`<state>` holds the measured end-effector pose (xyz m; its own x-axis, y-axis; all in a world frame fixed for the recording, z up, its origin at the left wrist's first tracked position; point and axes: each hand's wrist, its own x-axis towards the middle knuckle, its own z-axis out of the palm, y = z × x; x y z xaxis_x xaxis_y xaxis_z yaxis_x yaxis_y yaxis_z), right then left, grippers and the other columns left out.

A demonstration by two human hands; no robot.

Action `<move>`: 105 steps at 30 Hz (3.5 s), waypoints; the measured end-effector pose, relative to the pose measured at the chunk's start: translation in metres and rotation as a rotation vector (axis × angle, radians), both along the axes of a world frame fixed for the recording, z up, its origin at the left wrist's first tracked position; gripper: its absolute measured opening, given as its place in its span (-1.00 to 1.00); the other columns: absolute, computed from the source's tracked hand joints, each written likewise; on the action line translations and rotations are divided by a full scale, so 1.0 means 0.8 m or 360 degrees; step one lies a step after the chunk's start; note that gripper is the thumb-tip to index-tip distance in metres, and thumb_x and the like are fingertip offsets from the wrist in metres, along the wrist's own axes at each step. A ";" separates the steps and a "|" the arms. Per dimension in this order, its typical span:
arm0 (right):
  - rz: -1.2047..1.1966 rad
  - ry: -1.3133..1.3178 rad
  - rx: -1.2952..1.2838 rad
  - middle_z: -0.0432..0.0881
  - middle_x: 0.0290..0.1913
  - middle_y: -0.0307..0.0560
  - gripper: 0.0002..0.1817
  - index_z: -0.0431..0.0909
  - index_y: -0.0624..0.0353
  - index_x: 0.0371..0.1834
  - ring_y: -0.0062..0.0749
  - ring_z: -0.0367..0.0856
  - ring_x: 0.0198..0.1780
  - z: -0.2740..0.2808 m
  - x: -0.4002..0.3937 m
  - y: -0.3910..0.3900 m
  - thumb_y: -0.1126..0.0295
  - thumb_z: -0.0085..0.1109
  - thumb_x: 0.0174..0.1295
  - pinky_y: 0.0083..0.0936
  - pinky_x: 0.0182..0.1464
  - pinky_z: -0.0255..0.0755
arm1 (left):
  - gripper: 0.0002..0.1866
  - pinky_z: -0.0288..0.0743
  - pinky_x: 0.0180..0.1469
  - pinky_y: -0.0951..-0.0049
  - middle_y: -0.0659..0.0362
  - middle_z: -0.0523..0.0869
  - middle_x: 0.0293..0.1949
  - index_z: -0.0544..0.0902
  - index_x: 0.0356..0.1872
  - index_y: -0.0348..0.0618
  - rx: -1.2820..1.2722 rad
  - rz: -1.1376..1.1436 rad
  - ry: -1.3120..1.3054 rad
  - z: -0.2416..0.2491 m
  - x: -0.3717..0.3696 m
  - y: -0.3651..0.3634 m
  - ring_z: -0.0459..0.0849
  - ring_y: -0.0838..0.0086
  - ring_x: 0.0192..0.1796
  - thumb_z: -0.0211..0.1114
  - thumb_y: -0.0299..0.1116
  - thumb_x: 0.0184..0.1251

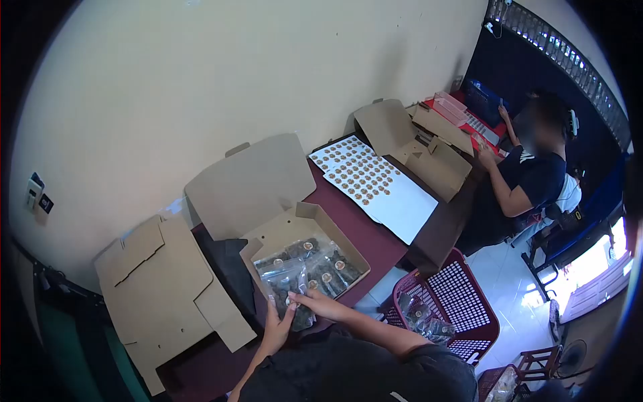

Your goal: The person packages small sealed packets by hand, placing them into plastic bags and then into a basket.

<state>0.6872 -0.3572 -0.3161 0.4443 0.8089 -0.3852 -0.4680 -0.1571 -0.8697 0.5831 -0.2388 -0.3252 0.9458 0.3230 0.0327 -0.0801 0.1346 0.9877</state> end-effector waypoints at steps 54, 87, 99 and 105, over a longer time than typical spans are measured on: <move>-0.0412 -0.0633 0.0246 0.36 0.13 -0.01 -0.44 0.11 0.31 0.29 -0.41 0.28 0.18 0.028 -0.025 0.035 0.15 -0.10 0.37 -0.46 0.25 0.13 | -0.50 0.19 0.22 0.40 0.05 0.38 0.12 0.19 0.23 -0.28 -0.0043 0.0440 -0.0059 -0.013 0.025 0.014 0.34 0.39 0.17 0.02 -0.19 0.42; -0.0291 -0.0607 0.0057 0.30 0.22 0.00 -0.43 0.12 0.29 0.31 -0.37 0.23 0.25 0.051 -0.028 0.024 0.14 -0.10 0.37 -0.47 0.29 0.06 | -0.42 0.17 0.23 0.41 0.01 0.37 0.15 0.15 0.25 -0.34 0.0091 0.0376 -0.0051 0.014 0.015 0.016 0.34 0.37 0.20 0.05 -0.14 0.39; -0.0392 -0.0674 0.0246 0.36 0.18 -0.02 -0.45 0.14 0.32 0.30 -0.40 0.29 0.22 0.026 -0.033 0.020 0.17 -0.13 0.38 -0.49 0.26 0.12 | -0.47 0.16 0.22 0.41 0.01 0.36 0.11 0.19 0.19 -0.30 -0.0064 0.0332 -0.0096 0.004 0.009 0.008 0.34 0.35 0.16 0.10 -0.18 0.37; -0.0268 -0.0576 0.0150 0.39 0.16 -0.01 -0.47 0.20 0.33 0.26 -0.39 0.31 0.20 0.015 -0.027 0.021 0.19 -0.08 0.36 -0.46 0.24 0.15 | -0.50 0.18 0.19 0.40 0.02 0.35 0.08 0.19 0.17 -0.28 0.0035 0.0391 -0.0065 0.009 0.008 0.006 0.32 0.37 0.16 0.10 -0.19 0.37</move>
<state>0.6652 -0.3408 -0.3043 0.6666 0.7376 -0.1075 -0.1417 -0.0162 -0.9898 0.5893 -0.2339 -0.3178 0.8369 0.5416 0.0787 -0.1475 0.0847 0.9854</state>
